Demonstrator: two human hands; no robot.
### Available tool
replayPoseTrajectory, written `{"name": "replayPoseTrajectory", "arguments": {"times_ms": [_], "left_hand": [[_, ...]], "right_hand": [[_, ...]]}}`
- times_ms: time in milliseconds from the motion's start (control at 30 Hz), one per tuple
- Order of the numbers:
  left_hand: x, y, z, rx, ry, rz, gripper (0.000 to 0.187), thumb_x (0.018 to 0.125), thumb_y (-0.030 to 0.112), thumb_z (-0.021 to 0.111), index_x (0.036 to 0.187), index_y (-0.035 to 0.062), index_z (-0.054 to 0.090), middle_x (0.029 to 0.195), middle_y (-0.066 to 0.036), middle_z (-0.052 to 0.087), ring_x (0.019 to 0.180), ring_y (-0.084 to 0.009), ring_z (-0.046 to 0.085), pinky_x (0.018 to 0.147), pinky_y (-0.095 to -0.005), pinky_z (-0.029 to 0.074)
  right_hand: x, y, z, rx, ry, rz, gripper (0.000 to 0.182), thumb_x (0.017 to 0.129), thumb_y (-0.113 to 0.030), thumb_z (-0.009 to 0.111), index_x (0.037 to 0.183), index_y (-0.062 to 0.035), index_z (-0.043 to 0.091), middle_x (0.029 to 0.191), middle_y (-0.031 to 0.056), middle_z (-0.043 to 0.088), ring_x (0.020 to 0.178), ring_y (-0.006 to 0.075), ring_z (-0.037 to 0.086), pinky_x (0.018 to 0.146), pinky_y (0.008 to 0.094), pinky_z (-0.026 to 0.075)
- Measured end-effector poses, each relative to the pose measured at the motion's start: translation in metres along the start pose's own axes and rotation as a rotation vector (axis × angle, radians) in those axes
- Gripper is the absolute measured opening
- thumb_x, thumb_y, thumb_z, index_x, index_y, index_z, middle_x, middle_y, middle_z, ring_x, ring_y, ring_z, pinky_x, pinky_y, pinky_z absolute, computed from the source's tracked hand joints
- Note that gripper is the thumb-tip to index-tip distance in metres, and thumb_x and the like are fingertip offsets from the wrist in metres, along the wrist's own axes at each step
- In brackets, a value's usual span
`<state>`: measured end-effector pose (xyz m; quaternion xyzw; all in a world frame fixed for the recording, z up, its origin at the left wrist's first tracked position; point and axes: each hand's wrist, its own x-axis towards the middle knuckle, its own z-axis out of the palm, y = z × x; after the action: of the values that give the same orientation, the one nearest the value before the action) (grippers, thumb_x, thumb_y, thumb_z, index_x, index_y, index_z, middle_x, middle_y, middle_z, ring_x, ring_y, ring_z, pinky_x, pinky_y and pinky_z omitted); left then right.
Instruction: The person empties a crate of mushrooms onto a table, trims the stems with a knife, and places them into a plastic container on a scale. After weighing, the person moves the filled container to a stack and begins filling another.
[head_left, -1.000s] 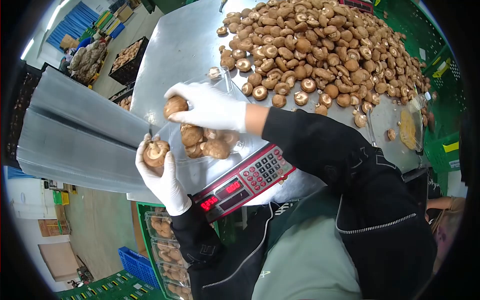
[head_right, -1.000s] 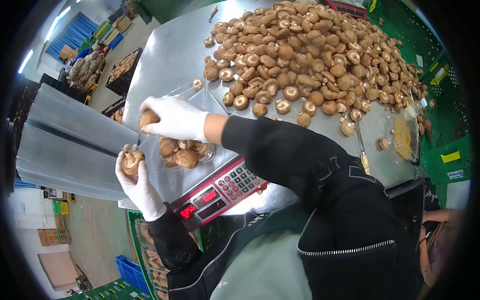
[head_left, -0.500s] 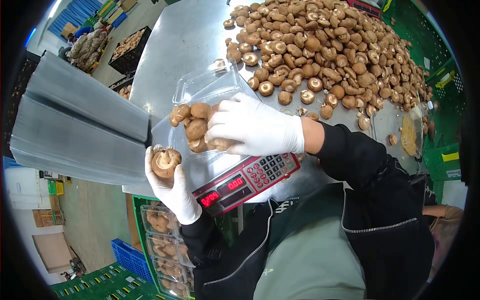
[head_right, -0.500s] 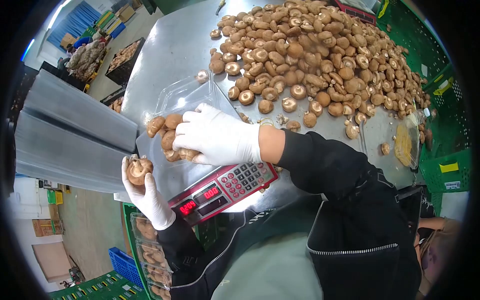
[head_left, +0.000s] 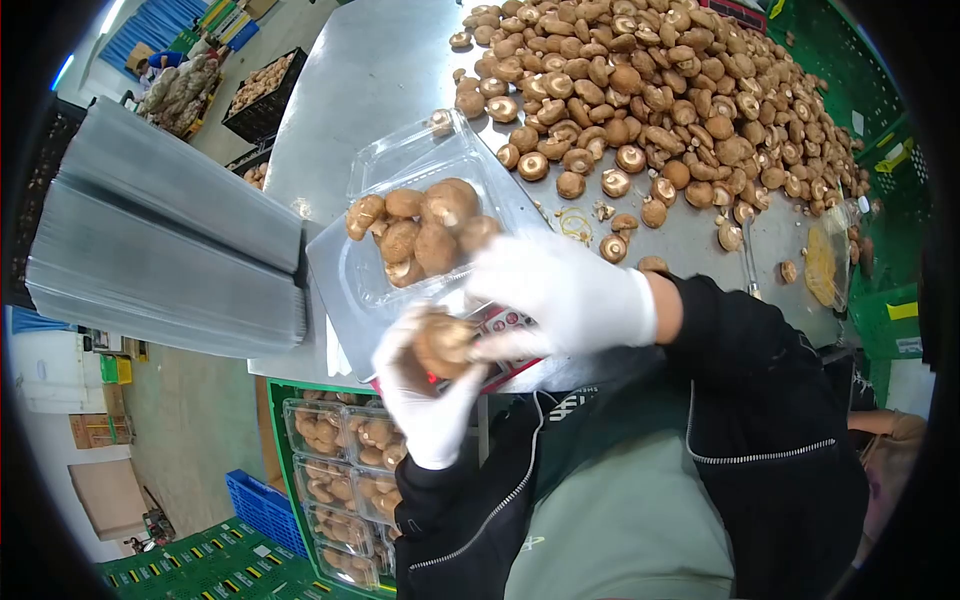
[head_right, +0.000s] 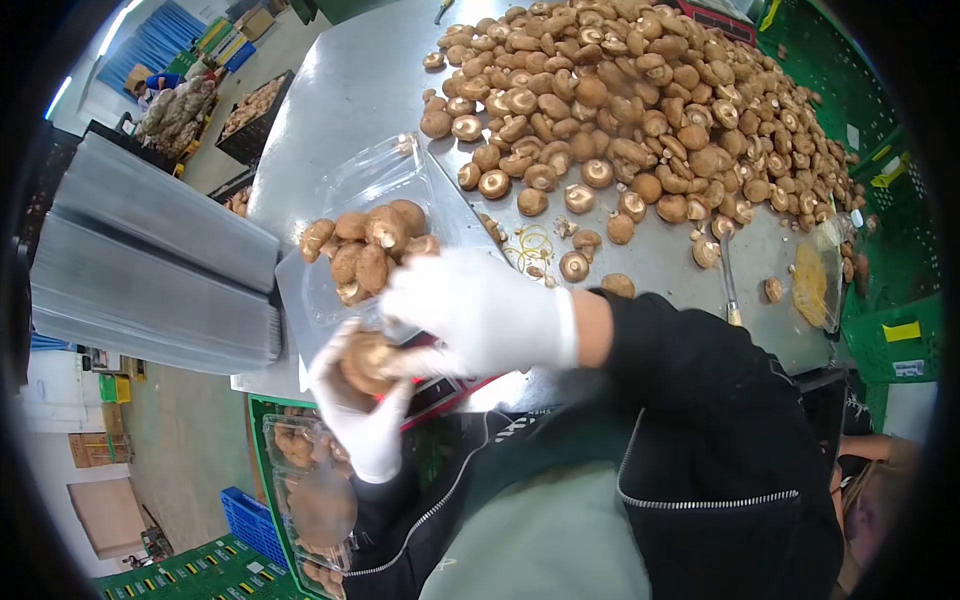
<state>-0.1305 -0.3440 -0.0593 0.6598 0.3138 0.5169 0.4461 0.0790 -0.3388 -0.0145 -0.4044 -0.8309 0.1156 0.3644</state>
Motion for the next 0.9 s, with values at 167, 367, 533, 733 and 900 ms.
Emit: {"name": "replayPoseTrajectory", "arguments": {"times_ms": [167, 367, 533, 733, 900], "left_hand": [[-0.021, -0.006, 0.036, 0.108, -0.345, 0.095, 0.066, 0.064, -0.003, 0.085, 0.121, 0.0036, 0.052, 0.125, -0.017, 0.056, 0.12, -0.0316, 0.056, 0.101, -0.042, 0.047], [-0.025, 0.001, 0.069, 0.229, -0.536, 0.161, 0.065, 0.06, -0.002, 0.083, 0.119, 0.0064, 0.057, 0.124, -0.014, 0.059, 0.112, -0.0325, 0.059, 0.092, -0.0373, 0.051], [-0.03, 0.002, 0.092, 0.295, -0.59, 0.143, 0.061, 0.062, -0.002, 0.081, 0.118, 0.0059, 0.057, 0.123, -0.013, 0.058, 0.113, -0.0325, 0.057, 0.093, -0.0373, 0.05], [-0.035, -0.008, 0.112, 0.22, -0.473, 0.181, 0.059, 0.062, -0.004, 0.078, 0.117, 0.0039, 0.056, 0.117, -0.016, 0.058, 0.11, -0.0369, 0.057, 0.093, -0.0406, 0.048], [-0.04, -0.016, 0.132, 0.124, -0.362, 0.103, 0.053, 0.065, -0.004, 0.082, 0.111, 0.0003, 0.057, 0.115, -0.016, 0.061, 0.11, -0.028, 0.061, 0.097, -0.0362, 0.049]], "right_hand": [[-0.079, -0.015, -0.017, 0.106, -0.208, 0.291, 0.017, 0.088, -0.023, 0.066, 0.092, -0.008, 0.06, 0.085, 0.0094, 0.061, 0.081, 0.0296, 0.062, 0.067, 0.0398, 0.049], [-0.138, -0.029, -0.021, 0.074, -0.106, 0.522, 0.011, 0.085, -0.008, 0.066, 0.093, -0.0047, 0.059, 0.079, 0.0139, 0.059, 0.074, 0.0344, 0.062, 0.063, 0.0418, 0.049], [-0.162, -0.028, -0.016, 0.035, 0.051, 0.63, 0.007, 0.082, -0.007, 0.066, 0.087, -0.0027, 0.062, 0.071, 0.0154, 0.058, 0.063, 0.0344, 0.06, 0.057, 0.039, 0.048], [-0.173, -0.025, -0.009, 0.065, 0.241, 0.752, 0.005, 0.079, -0.006, 0.066, 0.08, -0.002, 0.063, 0.064, 0.0147, 0.056, 0.055, 0.0267, 0.058, 0.053, 0.0356, 0.046], [-0.175, -0.022, -0.013, 0.164, 0.37, 0.782, 0.002, 0.08, -0.002, 0.063, 0.082, -0.0008, 0.063, 0.061, 0.0078, 0.055, 0.054, 0.0113, 0.053, 0.053, 0.0279, 0.044]]}}
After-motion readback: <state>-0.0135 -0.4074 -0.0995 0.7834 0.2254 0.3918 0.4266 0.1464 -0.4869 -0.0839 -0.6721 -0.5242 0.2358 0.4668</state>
